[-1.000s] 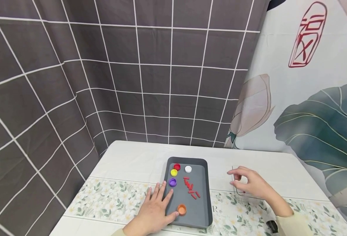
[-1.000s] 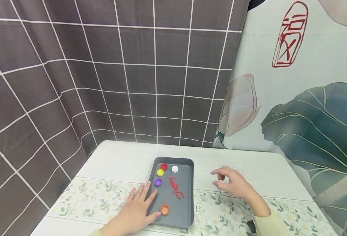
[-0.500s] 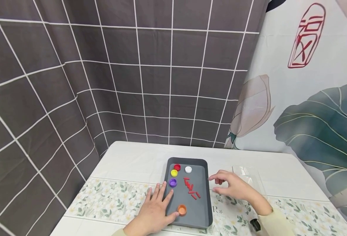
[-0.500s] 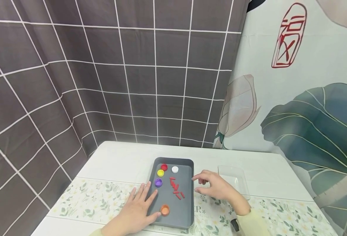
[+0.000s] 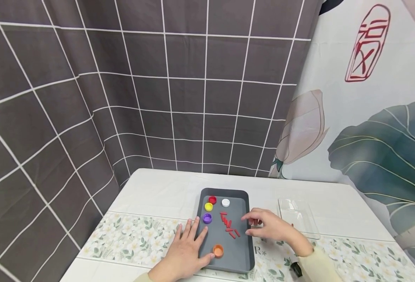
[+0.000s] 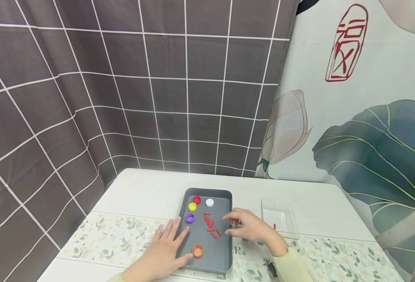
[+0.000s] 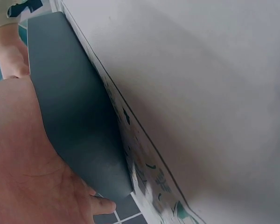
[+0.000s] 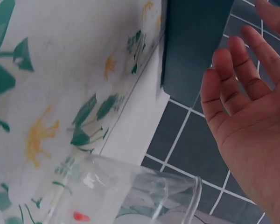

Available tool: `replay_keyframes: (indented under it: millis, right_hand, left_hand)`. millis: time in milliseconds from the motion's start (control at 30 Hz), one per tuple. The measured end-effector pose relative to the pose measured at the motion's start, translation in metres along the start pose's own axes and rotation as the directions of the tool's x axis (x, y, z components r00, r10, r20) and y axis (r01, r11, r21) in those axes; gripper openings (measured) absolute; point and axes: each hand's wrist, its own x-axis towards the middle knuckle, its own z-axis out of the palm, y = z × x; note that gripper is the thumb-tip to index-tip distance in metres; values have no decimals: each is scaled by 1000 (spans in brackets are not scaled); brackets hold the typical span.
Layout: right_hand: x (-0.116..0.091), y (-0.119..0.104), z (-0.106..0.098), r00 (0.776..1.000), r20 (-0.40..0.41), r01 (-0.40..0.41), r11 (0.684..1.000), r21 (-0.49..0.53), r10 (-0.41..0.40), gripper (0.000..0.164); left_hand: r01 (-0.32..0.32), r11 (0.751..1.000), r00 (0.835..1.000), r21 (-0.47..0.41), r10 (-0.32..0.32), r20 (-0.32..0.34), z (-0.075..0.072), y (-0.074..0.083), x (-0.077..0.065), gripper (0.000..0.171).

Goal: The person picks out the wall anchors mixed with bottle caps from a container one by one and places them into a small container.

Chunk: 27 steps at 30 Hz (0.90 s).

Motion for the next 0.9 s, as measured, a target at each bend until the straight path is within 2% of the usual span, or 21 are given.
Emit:
replay_keyframes:
  millis: [333,667,900]
  right_hand:
    - [8,2,6,995,88,-53,999,14,51,29]
    - [22,2,15,984,138,-100,990,-95,112,29]
    - [28,2,22,967,162,-173,974,-147,196,30]
  left_hand:
    - [5,1000,1000,20,-5,7,-1,1,1,83]
    - [-2,999,1000,34,2,3,-2,0,0,83]
    - [0,999,1000,32,0,9,0,0,1,82]
